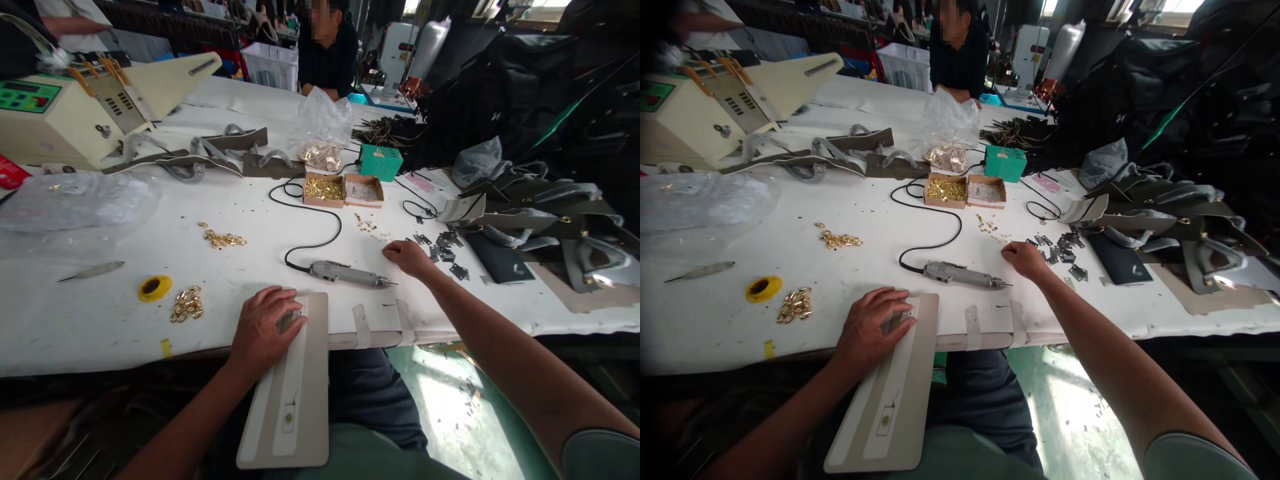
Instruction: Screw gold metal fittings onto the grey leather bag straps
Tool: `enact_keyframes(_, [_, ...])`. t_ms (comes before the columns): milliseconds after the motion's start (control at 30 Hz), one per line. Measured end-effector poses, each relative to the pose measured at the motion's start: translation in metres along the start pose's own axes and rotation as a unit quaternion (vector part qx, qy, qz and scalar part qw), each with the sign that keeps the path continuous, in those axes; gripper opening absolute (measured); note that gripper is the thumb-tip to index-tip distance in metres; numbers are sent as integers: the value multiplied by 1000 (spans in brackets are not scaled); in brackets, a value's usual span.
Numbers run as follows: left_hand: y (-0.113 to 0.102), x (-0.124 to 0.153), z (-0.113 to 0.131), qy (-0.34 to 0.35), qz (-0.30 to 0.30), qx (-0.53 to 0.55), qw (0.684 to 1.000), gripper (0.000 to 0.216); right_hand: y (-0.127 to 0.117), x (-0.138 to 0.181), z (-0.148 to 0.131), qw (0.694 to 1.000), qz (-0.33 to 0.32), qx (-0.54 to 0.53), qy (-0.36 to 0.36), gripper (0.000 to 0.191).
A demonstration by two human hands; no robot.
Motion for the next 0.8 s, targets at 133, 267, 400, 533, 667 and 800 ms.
enact_keyframes(133, [-2, 1, 0, 7, 13, -2, 1000, 15, 0, 1, -7, 1000, 17, 26, 1, 19])
enact_keyframes(267, [-2, 4, -4, 27, 39, -14, 999, 15, 3, 3, -12, 998, 54, 41, -7, 15])
enact_keyframes(400, [1, 4, -9, 45, 65, -22, 997, 17, 8, 10, -17, 994, 72, 58, -54, 15])
enact_keyframes(533, [-2, 8, -6, 31, 71, -12, 997, 19, 17, 23, -17, 982, 75, 134, -110, 32])
enact_keyframes(667, [-2, 13, -1, 1, 86, 27, 996, 28, 24, 21, -3, 977, 81, 139, -139, 38])
enact_keyframes(800, [9, 17, -6, -12, 100, 60, 993, 33, 19, 2, 6, 979, 112, 87, -144, 26])
Point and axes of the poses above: each hand's wrist, its own x-axis away from the middle knuckle, its own y-axis out of the palm, z = x × y, the point moved 3 cm from there along -x, towards the middle knuckle, and after that the axes turned 8 degrees about -x, right-handed, at the moved point
